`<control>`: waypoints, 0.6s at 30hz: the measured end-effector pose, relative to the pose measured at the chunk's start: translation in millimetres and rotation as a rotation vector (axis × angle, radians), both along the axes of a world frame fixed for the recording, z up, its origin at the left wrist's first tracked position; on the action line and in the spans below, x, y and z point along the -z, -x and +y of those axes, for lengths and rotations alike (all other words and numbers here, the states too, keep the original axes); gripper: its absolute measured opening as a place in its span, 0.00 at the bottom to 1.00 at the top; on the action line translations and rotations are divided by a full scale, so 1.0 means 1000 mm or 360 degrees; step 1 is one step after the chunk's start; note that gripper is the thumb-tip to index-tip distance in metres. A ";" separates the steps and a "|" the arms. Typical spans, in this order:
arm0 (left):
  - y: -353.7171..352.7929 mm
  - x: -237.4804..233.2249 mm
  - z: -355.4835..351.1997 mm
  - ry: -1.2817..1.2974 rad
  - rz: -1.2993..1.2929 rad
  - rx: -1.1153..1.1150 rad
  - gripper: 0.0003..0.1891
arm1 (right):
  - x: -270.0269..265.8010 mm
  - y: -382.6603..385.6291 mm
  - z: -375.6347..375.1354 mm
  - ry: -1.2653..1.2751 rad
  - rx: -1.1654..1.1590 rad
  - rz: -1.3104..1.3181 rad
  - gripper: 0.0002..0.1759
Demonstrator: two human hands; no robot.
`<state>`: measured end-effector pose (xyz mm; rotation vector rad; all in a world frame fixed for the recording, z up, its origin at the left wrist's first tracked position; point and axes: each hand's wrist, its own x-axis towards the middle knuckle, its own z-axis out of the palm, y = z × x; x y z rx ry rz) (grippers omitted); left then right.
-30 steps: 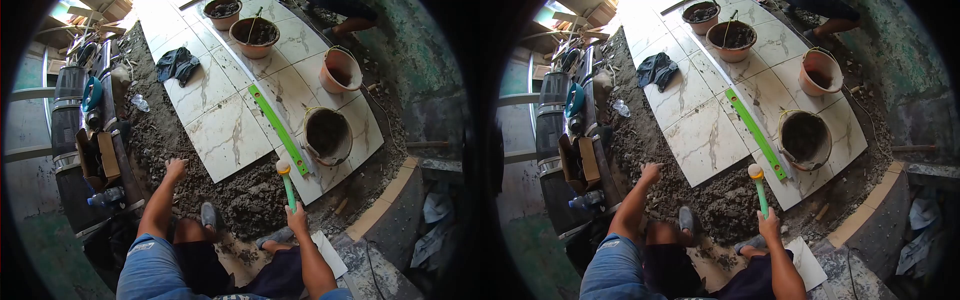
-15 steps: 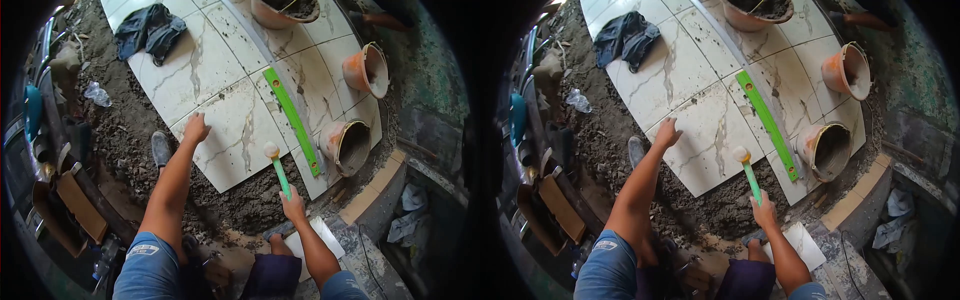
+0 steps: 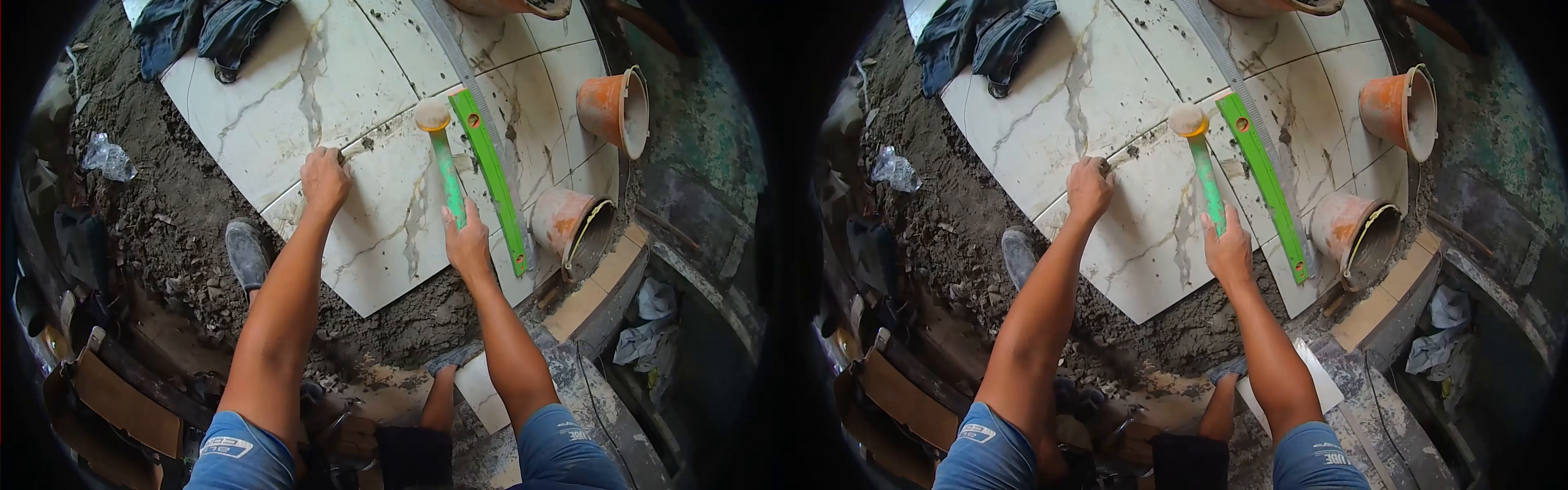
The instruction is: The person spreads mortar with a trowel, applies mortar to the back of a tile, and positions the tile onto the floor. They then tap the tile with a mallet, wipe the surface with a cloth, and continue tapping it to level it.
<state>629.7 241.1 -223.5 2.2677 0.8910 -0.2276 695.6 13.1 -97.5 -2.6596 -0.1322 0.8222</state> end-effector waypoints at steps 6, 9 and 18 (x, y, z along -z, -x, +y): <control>0.003 0.011 -0.001 -0.0121 -0.0113 0.0062 0.07 | 0.029 -0.006 0.017 -0.0240 0.0072 -0.0248 0.29; 0.002 0.017 -0.001 -0.0140 -0.0071 0.0062 0.09 | 0.064 0.007 0.010 -0.0315 0.0060 -0.0431 0.27; 0.004 0.022 -0.005 -0.0239 -0.0108 0.0066 0.09 | 0.085 0.041 -0.006 -0.0470 0.0407 -0.0501 0.26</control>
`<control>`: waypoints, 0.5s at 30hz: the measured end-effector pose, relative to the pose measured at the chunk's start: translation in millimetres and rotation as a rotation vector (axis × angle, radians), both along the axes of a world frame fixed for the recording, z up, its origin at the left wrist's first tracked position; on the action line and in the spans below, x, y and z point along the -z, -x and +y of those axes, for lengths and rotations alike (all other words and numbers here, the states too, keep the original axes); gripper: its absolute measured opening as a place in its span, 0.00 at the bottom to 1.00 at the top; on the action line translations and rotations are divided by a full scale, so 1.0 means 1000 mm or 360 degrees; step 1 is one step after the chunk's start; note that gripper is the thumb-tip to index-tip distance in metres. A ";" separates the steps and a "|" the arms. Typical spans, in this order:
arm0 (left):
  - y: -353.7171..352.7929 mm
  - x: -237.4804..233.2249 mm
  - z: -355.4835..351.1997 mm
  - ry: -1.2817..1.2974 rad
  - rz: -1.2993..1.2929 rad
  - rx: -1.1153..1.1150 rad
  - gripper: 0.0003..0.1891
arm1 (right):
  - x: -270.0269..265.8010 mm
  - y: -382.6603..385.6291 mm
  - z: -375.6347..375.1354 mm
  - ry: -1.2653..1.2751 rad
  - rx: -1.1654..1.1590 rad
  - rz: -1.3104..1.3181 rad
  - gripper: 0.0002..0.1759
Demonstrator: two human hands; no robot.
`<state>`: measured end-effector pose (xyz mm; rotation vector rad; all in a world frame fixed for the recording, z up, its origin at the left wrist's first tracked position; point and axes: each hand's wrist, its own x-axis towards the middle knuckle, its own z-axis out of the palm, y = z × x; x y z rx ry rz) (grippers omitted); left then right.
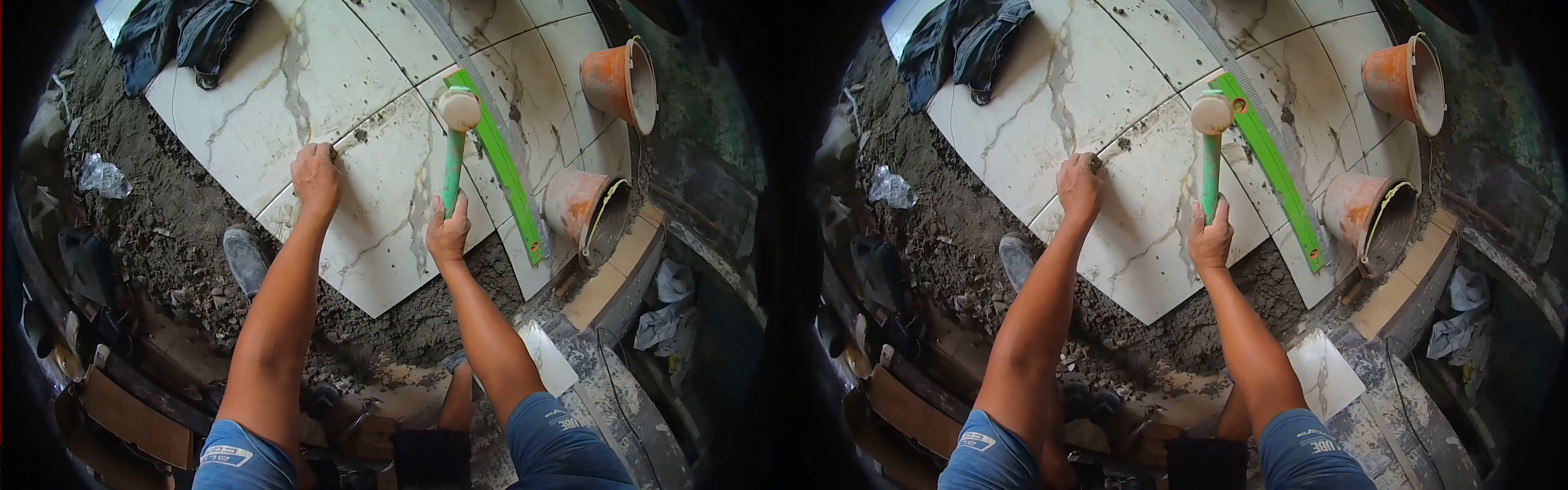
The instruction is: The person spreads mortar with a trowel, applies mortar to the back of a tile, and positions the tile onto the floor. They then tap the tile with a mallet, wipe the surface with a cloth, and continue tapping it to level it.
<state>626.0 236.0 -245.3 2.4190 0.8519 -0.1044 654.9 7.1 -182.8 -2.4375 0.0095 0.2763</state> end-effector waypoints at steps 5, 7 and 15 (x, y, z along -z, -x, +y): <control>-0.003 0.003 -0.012 -0.0315 -0.0179 0.0485 0.25 | -0.014 0.046 -0.036 -0.0029 0.0121 -0.0026 0.25; -0.024 -0.001 -0.024 -0.0351 -0.0132 0.0656 0.34 | -0.025 0.068 -0.051 -0.0022 0.0197 0.0152 0.26; -0.111 -0.014 -0.086 -0.0376 0.0234 0.1017 0.63 | -0.033 0.141 -0.116 -0.0020 0.0386 0.0424 0.23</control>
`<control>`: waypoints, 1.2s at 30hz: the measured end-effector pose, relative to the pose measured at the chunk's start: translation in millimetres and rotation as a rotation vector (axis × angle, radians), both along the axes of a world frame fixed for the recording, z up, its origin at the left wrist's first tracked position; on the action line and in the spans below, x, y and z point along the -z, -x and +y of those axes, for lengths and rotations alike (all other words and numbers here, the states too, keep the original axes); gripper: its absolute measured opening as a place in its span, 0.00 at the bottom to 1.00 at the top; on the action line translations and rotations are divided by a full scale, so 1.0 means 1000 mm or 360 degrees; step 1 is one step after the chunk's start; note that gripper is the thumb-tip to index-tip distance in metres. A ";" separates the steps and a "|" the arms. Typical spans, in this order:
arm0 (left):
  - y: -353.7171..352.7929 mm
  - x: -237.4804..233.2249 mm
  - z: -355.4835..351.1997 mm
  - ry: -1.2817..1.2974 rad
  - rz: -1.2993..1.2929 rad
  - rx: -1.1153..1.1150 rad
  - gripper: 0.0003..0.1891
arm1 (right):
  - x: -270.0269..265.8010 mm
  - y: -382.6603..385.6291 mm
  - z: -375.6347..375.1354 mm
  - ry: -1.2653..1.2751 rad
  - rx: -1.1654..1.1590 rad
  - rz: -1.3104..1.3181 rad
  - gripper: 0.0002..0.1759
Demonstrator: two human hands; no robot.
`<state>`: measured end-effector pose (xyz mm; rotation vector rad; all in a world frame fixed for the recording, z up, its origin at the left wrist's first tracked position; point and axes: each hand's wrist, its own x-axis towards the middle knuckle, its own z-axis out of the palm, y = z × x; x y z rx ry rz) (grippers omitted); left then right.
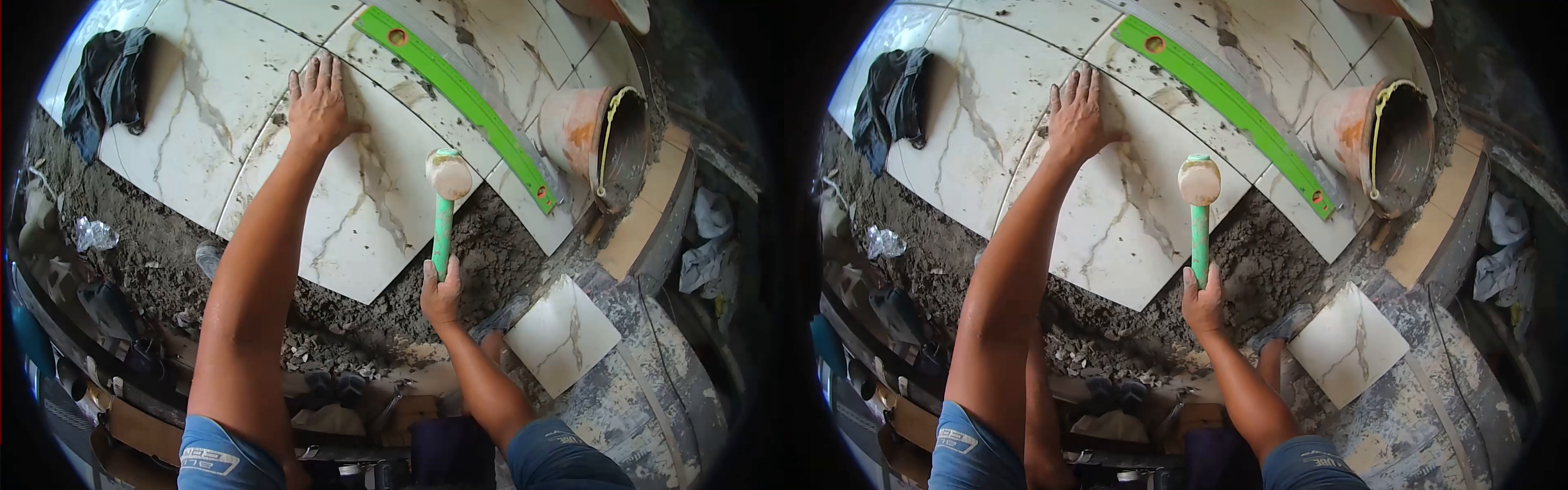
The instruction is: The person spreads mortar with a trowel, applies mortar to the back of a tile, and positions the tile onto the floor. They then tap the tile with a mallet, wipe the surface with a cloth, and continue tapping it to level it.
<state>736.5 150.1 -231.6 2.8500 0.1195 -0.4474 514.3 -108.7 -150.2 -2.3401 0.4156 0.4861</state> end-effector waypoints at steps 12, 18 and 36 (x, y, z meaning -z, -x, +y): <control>0.045 -0.007 -0.147 -0.0105 0.0091 0.0258 0.64 | -0.001 0.051 -0.087 -0.0104 0.0325 0.0187 0.27; 0.058 -0.010 -0.184 -0.0097 0.0109 0.0311 0.62 | -0.007 0.057 -0.125 0.0009 0.0264 0.0087 0.25; 0.055 -0.004 -0.155 0.0108 0.0070 0.0419 0.46 | 0.020 0.016 -0.162 0.0648 -0.0995 -0.0330 0.31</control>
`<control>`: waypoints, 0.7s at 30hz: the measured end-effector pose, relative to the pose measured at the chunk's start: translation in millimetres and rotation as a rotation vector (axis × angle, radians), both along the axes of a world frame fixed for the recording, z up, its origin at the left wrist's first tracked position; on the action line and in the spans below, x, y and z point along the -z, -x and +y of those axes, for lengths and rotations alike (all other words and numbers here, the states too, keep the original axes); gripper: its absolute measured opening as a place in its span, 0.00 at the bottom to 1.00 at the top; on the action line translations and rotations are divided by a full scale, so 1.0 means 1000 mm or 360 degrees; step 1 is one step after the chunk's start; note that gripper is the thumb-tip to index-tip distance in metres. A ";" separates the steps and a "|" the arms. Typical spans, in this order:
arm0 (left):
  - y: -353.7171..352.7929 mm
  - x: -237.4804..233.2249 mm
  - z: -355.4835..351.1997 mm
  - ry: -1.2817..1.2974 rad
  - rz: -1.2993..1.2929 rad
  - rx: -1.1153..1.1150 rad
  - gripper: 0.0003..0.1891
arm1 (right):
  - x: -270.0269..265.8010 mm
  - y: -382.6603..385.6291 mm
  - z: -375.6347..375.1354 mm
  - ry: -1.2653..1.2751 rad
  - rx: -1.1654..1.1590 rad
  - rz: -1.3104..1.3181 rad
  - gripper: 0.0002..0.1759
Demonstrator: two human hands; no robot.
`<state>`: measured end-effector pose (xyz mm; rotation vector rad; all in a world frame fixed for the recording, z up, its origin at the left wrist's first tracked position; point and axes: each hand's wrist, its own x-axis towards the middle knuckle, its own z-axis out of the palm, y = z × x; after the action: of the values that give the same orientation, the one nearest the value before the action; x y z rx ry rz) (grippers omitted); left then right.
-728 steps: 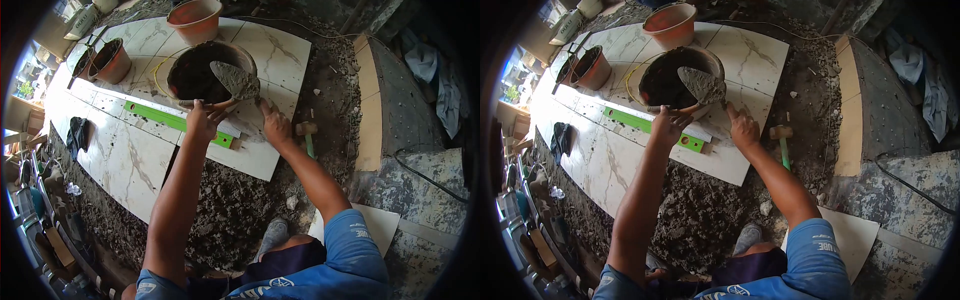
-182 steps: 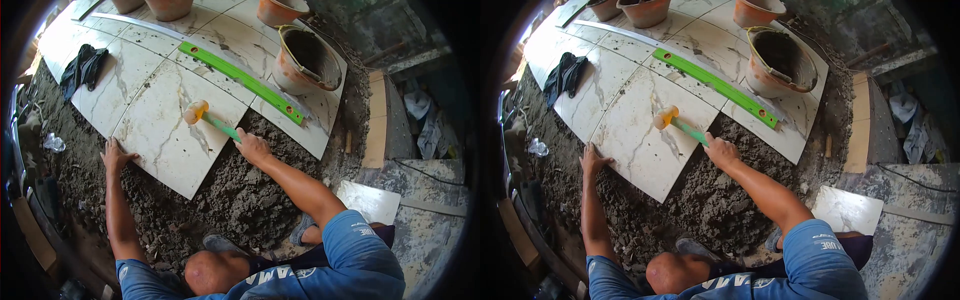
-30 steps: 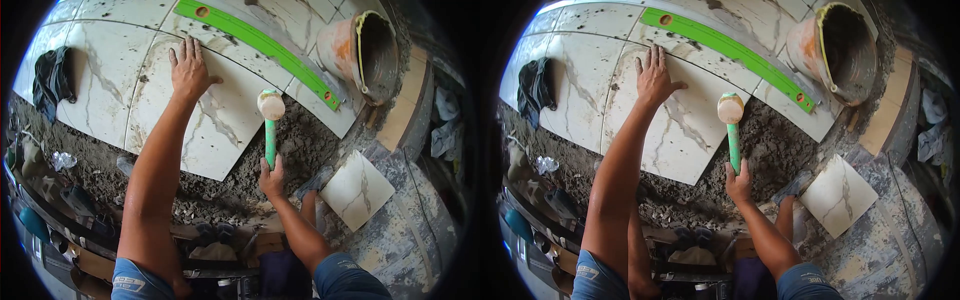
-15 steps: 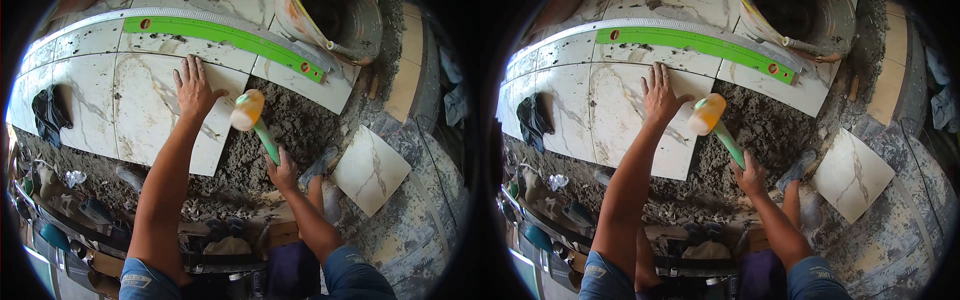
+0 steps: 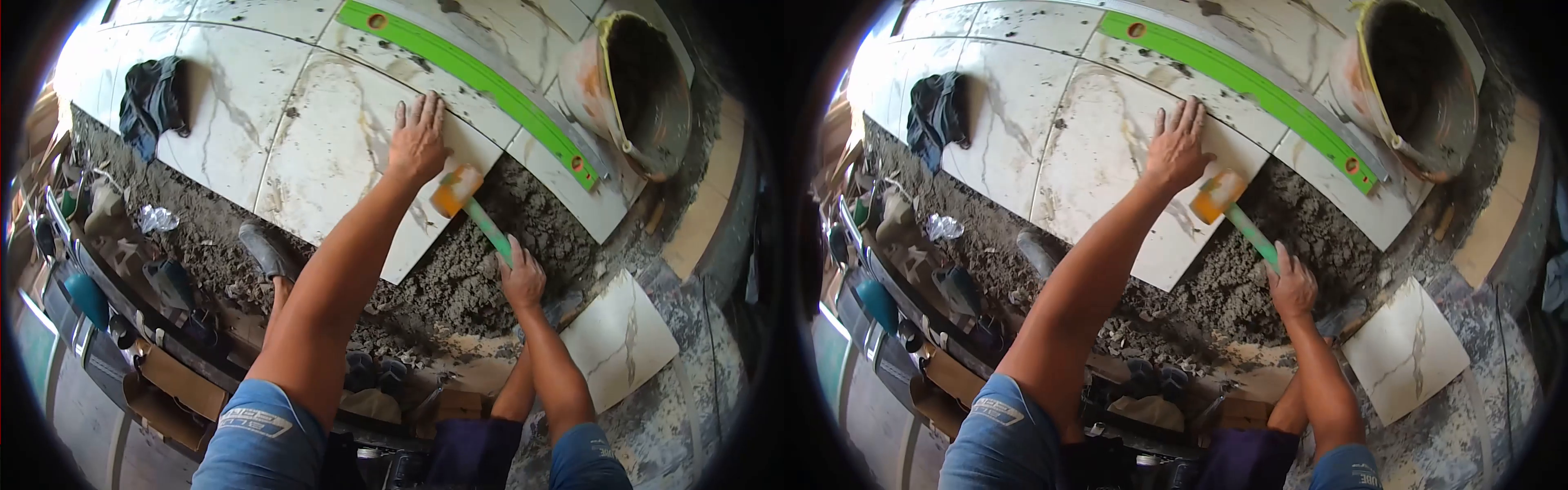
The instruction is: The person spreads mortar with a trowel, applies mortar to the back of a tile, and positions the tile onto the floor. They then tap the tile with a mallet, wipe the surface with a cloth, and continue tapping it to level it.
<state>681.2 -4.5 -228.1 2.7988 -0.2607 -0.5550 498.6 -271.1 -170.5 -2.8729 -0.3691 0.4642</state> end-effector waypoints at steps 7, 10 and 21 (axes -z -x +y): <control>0.057 -0.019 0.107 0.0012 0.0102 -0.0663 0.55 | -0.034 -0.026 0.036 -0.0059 -0.0004 0.0042 0.27; 0.110 -0.012 0.174 -0.0120 0.0117 -0.1149 0.60 | -0.029 -0.040 0.066 -0.0194 -0.0123 0.0075 0.25; 0.170 0.000 0.239 -0.0014 -0.0159 -0.1042 0.45 | 0.012 -0.099 0.189 -0.0001 0.0307 0.0130 0.27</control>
<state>511.5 235.0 -227.8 2.6906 0.6197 -0.2537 597.3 -82.4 -182.8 -2.8405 -0.0774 0.5429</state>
